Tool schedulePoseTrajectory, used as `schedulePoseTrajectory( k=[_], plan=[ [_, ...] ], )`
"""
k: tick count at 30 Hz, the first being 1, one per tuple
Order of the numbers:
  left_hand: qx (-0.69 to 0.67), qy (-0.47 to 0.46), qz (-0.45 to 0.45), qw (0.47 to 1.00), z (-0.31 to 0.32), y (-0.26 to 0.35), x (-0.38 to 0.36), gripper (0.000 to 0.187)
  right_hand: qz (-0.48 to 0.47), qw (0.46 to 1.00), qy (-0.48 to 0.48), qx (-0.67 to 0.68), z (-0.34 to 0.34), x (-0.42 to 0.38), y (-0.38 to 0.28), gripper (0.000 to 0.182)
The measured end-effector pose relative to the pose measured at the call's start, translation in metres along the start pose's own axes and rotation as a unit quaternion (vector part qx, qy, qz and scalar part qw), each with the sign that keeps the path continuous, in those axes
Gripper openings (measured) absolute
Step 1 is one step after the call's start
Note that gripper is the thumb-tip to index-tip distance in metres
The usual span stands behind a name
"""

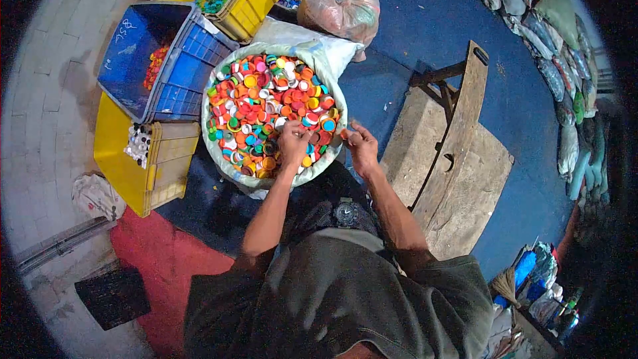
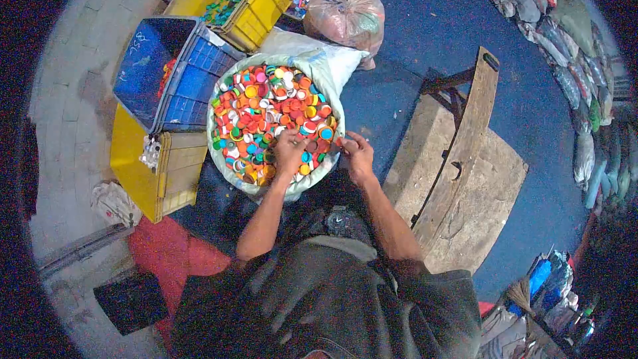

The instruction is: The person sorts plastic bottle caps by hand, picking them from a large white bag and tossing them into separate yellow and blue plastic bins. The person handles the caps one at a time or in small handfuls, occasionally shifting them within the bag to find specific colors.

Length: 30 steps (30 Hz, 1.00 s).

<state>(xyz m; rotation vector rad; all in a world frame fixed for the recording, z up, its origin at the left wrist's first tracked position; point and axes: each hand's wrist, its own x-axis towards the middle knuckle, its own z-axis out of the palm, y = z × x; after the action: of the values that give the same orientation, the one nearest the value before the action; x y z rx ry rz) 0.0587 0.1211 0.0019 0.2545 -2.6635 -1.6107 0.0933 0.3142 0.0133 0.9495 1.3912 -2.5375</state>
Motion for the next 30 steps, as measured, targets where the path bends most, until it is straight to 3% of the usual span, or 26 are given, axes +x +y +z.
schedulePoseTrajectory(
  k=[4,5,8,13,16,18,21,24,25,28,30],
  plan=[
    [0.097,-0.045,0.104,0.989,0.001,0.016,0.003,0.043,0.073,0.988,-0.034,0.132,0.008,-0.024,-0.030,0.033],
    [0.065,-0.056,0.060,0.994,0.007,0.006,0.005,0.045,0.082,0.984,-0.045,0.149,0.004,-0.023,-0.028,0.030],
    [0.117,-0.071,0.073,0.988,0.008,0.010,0.006,0.046,0.102,0.972,-0.074,0.196,-0.015,-0.017,-0.014,0.021],
    [0.090,-0.115,0.037,0.989,0.010,0.014,0.006,0.036,0.122,0.969,-0.068,0.202,-0.019,-0.014,-0.002,0.012],
    [0.086,-0.113,0.028,0.989,0.012,0.016,0.005,0.035,0.131,0.985,-0.062,0.093,-0.014,-0.010,0.000,0.014],
    [0.075,-0.098,0.025,0.992,0.010,0.018,0.006,0.035,0.082,0.994,-0.040,-0.066,-0.006,-0.009,0.000,0.020],
    [0.062,-0.059,0.023,0.996,0.003,0.018,0.001,0.033,-0.014,0.964,-0.010,-0.265,0.017,-0.005,0.006,0.023],
    [-0.071,-0.026,-0.062,0.995,-0.008,0.005,-0.005,0.032,-0.140,0.913,-0.009,-0.384,0.033,0.003,0.008,0.032],
    [-0.163,-0.037,-0.079,0.983,-0.011,0.003,-0.005,0.033,-0.126,0.899,-0.004,-0.420,0.036,0.009,0.009,0.039],
    [-0.291,-0.093,-0.255,0.918,-0.036,0.016,-0.010,0.030,-0.201,0.871,0.002,-0.449,0.048,0.015,0.007,0.043],
    [-0.376,-0.064,-0.265,0.885,-0.040,0.021,-0.014,0.029,-0.218,0.852,0.003,-0.477,0.049,0.025,0.015,0.050]
  ],
)
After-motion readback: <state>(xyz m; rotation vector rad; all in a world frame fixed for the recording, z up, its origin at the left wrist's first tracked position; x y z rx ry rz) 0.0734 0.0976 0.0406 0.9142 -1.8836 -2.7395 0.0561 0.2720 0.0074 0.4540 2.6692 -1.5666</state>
